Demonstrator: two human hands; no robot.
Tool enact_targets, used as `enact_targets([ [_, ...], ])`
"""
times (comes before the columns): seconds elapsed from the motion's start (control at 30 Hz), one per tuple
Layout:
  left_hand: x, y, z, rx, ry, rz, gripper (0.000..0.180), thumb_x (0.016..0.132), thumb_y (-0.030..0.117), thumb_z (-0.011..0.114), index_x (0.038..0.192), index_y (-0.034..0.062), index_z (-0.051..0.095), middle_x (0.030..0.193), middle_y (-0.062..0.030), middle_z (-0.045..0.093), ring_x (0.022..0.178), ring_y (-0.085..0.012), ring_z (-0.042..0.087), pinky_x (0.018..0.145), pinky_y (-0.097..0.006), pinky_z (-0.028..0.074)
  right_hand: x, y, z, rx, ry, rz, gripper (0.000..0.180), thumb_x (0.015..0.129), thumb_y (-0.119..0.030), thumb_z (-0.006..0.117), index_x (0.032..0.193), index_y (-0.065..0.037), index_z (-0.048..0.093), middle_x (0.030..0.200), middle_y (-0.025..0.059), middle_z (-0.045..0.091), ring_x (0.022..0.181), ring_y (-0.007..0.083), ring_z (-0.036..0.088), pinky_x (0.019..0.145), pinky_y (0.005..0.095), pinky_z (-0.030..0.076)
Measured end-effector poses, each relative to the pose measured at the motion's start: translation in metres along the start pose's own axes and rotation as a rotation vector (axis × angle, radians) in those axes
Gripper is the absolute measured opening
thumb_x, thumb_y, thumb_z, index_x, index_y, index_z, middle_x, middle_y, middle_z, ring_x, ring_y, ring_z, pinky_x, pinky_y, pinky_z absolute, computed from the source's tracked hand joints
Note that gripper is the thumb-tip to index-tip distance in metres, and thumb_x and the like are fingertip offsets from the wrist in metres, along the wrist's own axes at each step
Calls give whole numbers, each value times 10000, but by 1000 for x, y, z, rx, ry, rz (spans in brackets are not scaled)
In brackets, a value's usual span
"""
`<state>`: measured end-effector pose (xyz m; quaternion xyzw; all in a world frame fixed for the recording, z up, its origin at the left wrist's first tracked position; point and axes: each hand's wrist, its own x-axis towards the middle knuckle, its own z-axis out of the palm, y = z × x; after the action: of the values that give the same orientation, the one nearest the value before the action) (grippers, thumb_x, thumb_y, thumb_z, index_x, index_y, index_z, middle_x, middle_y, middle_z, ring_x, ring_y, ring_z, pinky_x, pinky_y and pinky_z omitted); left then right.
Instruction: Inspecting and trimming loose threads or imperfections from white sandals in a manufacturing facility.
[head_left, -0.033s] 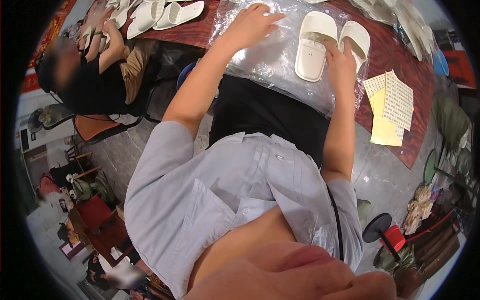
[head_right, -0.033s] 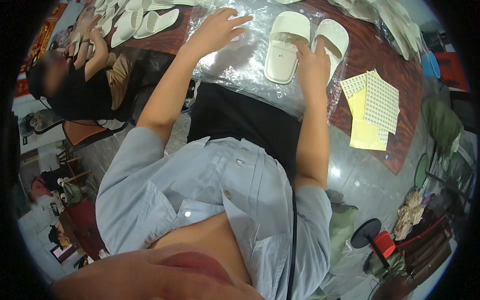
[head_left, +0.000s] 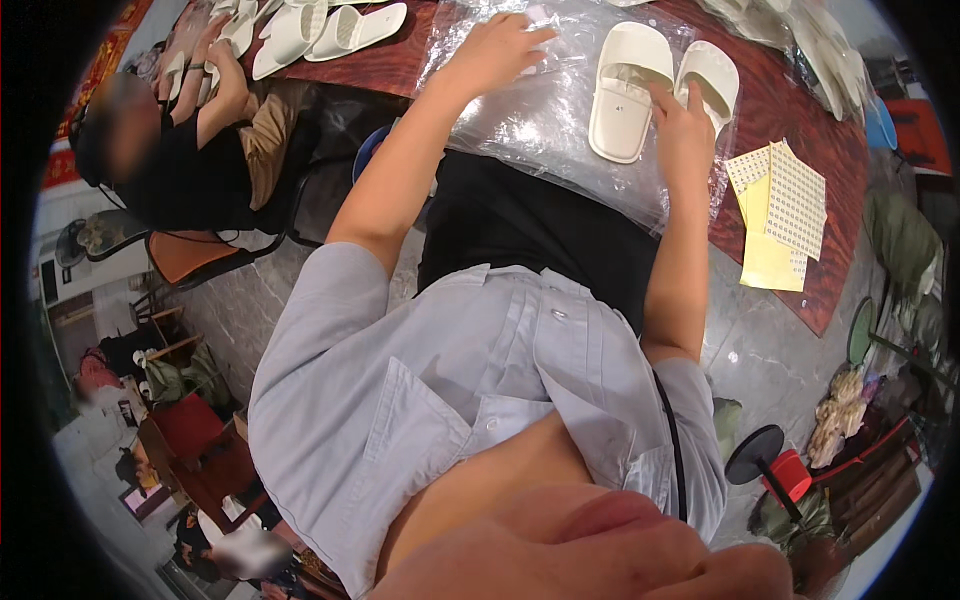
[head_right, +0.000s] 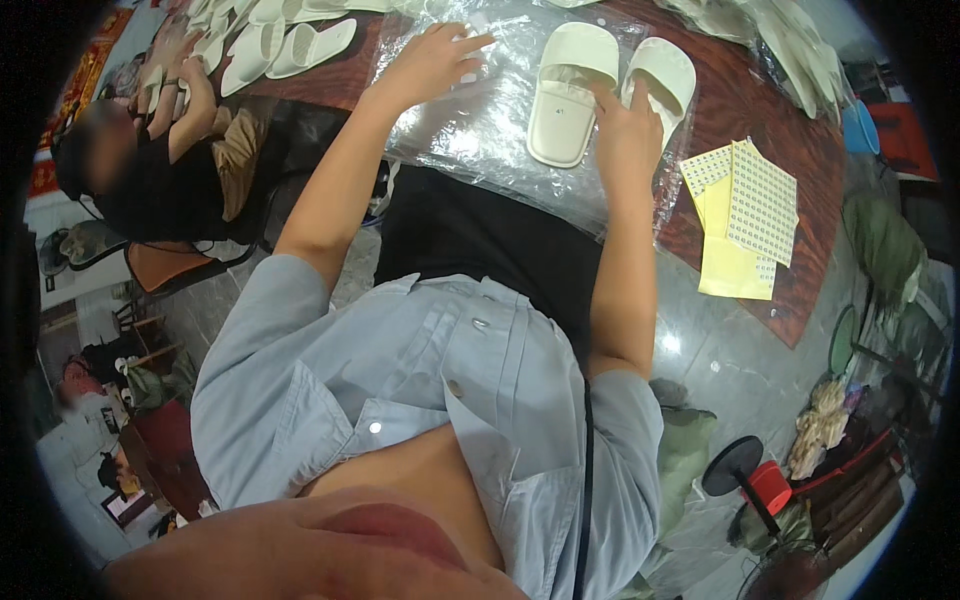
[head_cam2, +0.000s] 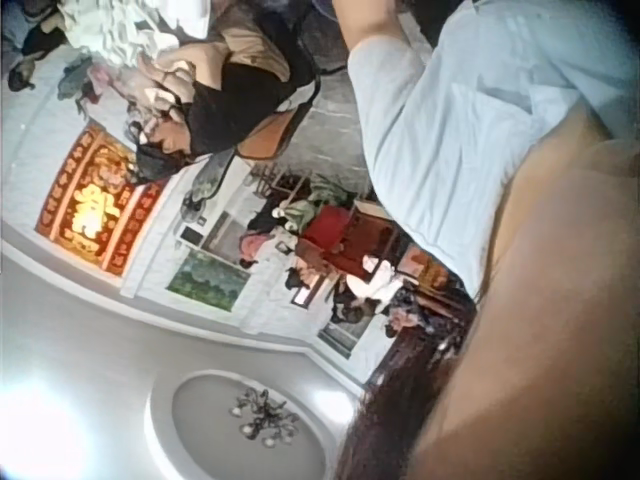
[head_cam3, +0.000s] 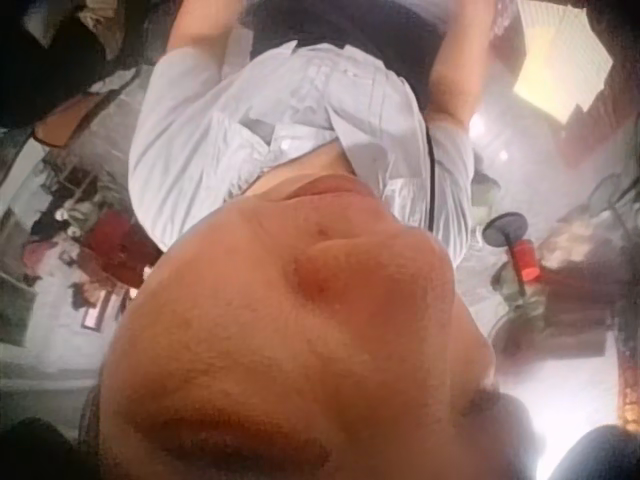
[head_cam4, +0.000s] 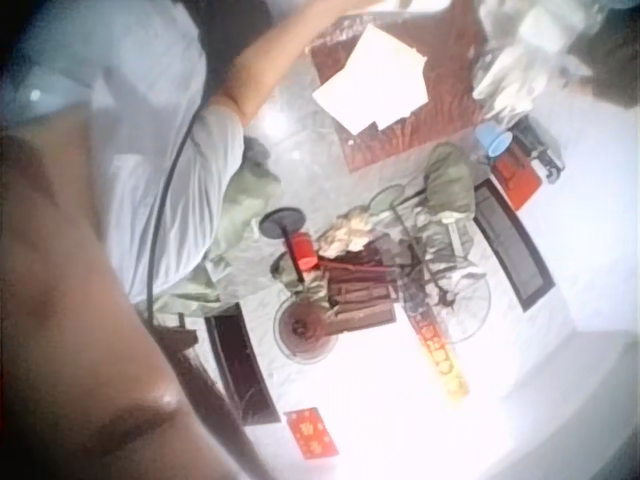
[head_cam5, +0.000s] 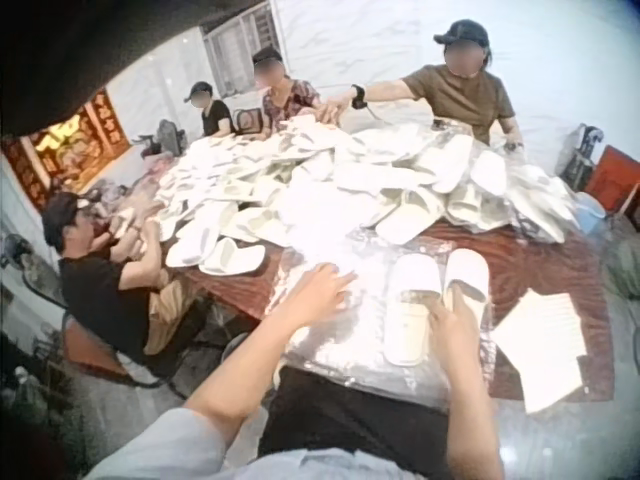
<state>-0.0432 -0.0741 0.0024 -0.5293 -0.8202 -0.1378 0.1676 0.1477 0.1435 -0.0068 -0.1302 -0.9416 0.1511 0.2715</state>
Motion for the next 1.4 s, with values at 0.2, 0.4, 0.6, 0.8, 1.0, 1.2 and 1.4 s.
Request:
enact_targets([
  [0.2, -25, -22, 24, -110, -70, -177, 383, 886, 239, 682, 1266, 193, 658, 1155, -151, 613, 1131, -330, 566, 942, -412, 475, -19, -6, -15, 118, 157, 86, 268, 862, -42, 659, 1127, -63, 695, 1056, 148, 690, 890, 318, 672, 774, 391, 524],
  [0.4, -3, 56, -26, -192, 168, -33, 383, 862, 187, 705, 1244, 176, 665, 1094, -143, 631, 1047, -324, 605, 877, -415, 510, -17, -20, 9, 445, 92, 153, 149, 837, -40, 680, 984, -23, 697, 912, 145, 662, 806, 306, 645, 718, 387, 504],
  [0.6, -6, 113, 2, -467, 164, -138, 429, 854, 121, 689, 1275, 183, 640, 1085, -138, 634, 1021, -302, 617, 836, -385, 538, -14, -28, 36, 240, 101, 113, 103, 751, -38, 711, 845, -17, 675, 825, 167, 624, 810, 359, 607, 725, 454, 485],
  [0.8, -22, 110, 45, -454, 253, -204, 472, 828, 68, 684, 1291, 130, 615, 1083, -139, 627, 1008, -313, 600, 868, -411, 511, -19, -25, 42, 211, 66, 88, 129, 768, -105, 738, 810, -52, 628, 832, 125, 599, 857, 347, 584, 724, 469, 442],
  [1.0, -22, 111, 50, -437, 238, -192, 452, 805, 55, 685, 1251, 95, 629, 1055, -141, 621, 995, -319, 590, 852, -421, 502, -23, -23, 48, 163, 49, 78, 124, 815, -111, 700, 878, -66, 604, 883, 103, 572, 885, 326, 540, 757, 448, 393],
  [1.2, -20, 111, 50, -352, 277, -159, 382, 781, 58, 691, 1160, 80, 650, 1020, -113, 605, 968, -302, 587, 810, -420, 510, -23, -19, 32, 417, 46, 82, 105, 836, -60, 690, 862, -3, 607, 860, 135, 582, 841, 317, 535, 758, 421, 438],
  [1.4, -20, 112, 50, -344, 300, -165, 347, 772, 47, 701, 1117, 73, 670, 996, -106, 613, 945, -295, 598, 807, -409, 511, -34, -26, 15, 455, -119, 163, 91, 800, -98, 723, 814, -48, 649, 905, 104, 581, 921, 316, 533, 825, 441, 404],
])
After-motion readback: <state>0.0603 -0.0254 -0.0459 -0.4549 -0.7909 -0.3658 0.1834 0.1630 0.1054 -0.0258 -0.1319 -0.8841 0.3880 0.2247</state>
